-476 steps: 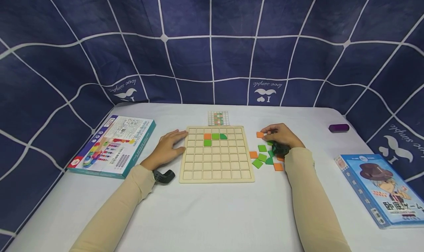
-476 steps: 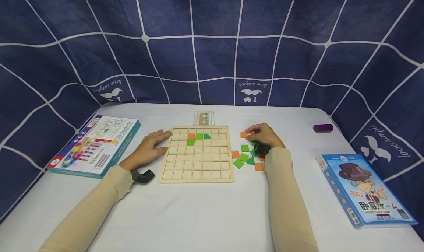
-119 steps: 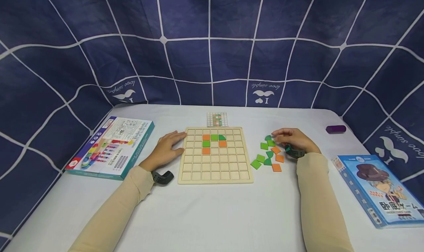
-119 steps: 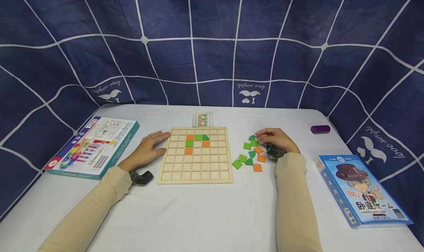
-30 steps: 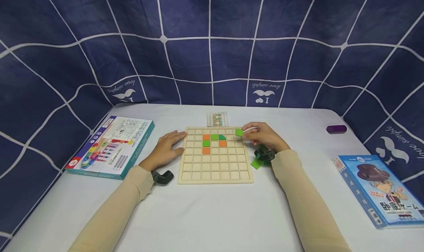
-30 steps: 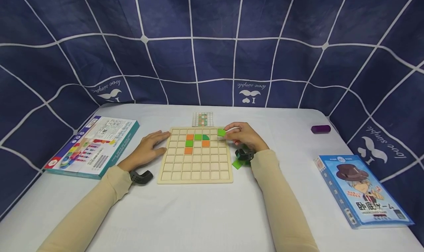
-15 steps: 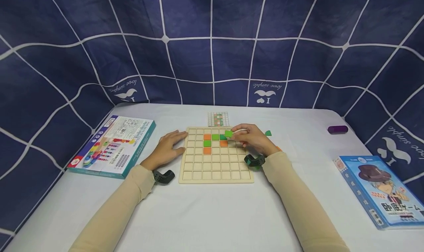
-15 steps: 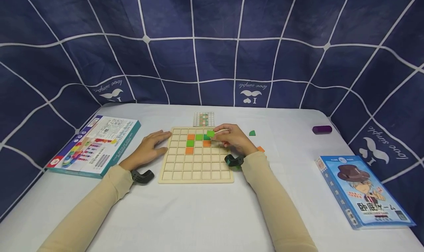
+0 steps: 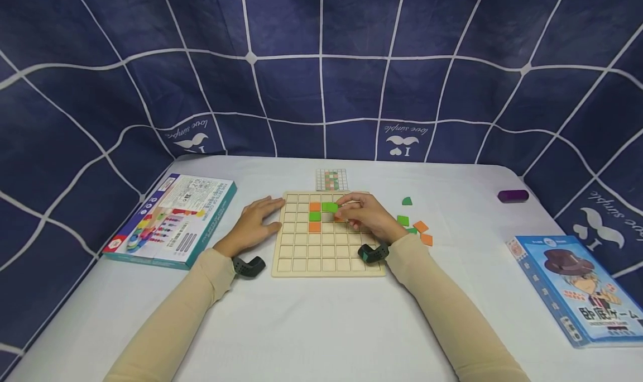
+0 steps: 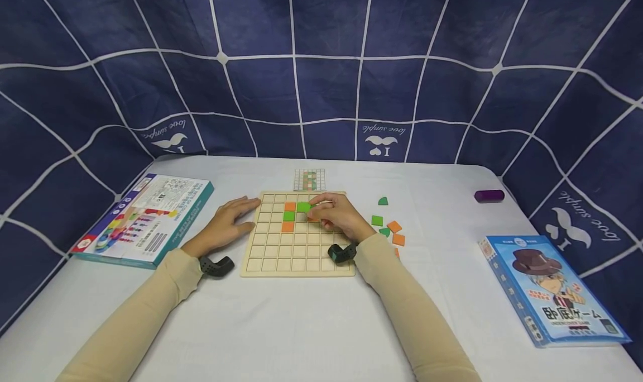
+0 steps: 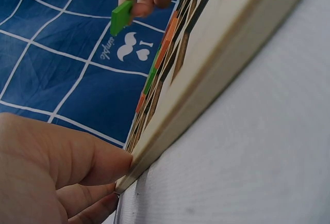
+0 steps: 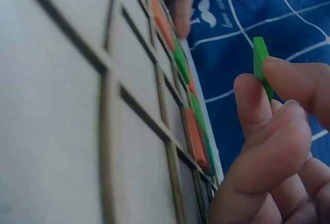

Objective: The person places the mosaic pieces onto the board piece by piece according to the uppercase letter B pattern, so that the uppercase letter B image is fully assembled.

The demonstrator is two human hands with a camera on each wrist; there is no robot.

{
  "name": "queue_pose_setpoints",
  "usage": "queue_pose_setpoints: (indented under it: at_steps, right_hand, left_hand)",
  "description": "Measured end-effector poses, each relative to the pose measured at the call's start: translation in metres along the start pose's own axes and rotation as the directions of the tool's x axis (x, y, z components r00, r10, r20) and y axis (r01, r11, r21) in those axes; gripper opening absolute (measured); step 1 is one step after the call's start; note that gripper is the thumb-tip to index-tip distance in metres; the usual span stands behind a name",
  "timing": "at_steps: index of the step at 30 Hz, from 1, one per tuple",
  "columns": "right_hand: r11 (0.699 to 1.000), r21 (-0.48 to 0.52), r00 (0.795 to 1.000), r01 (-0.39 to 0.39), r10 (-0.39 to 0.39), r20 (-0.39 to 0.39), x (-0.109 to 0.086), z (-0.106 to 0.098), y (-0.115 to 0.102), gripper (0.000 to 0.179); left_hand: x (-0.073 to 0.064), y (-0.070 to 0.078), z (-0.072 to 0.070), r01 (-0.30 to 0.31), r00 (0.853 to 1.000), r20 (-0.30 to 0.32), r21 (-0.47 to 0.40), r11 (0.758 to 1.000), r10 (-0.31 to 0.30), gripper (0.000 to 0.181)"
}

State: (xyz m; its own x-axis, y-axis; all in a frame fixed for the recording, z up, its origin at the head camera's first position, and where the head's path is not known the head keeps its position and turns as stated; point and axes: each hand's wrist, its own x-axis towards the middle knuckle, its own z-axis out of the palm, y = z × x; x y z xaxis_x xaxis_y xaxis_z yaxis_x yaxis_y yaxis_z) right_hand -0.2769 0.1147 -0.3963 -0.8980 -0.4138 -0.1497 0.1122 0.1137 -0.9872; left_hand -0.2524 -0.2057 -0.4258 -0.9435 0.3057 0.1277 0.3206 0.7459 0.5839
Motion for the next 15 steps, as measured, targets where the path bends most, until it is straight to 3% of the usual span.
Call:
queue_pose_setpoints:
  at_steps: [7, 15]
  right_hand:
    - [0.999, -0.043, 1.0, 0.003, -0.003, 0.001, 0.0024, 0.0039, 0.0049, 0.034]
    - [0.987, -0.149, 0.995, 0.058, -0.045, 0.089, 0.002, 0.0032, 0.0096, 0.024]
  left_hand:
    - [0.0001, 0.0011, -0.0014, 0.004, 1.0, 0.002, 0.002, 1.0, -0.004, 0.064]
    - [0.001, 0.0007, -0.0002, 0.017, 1.0, 0.007, 0.001, 1.0, -0.017, 0.065]
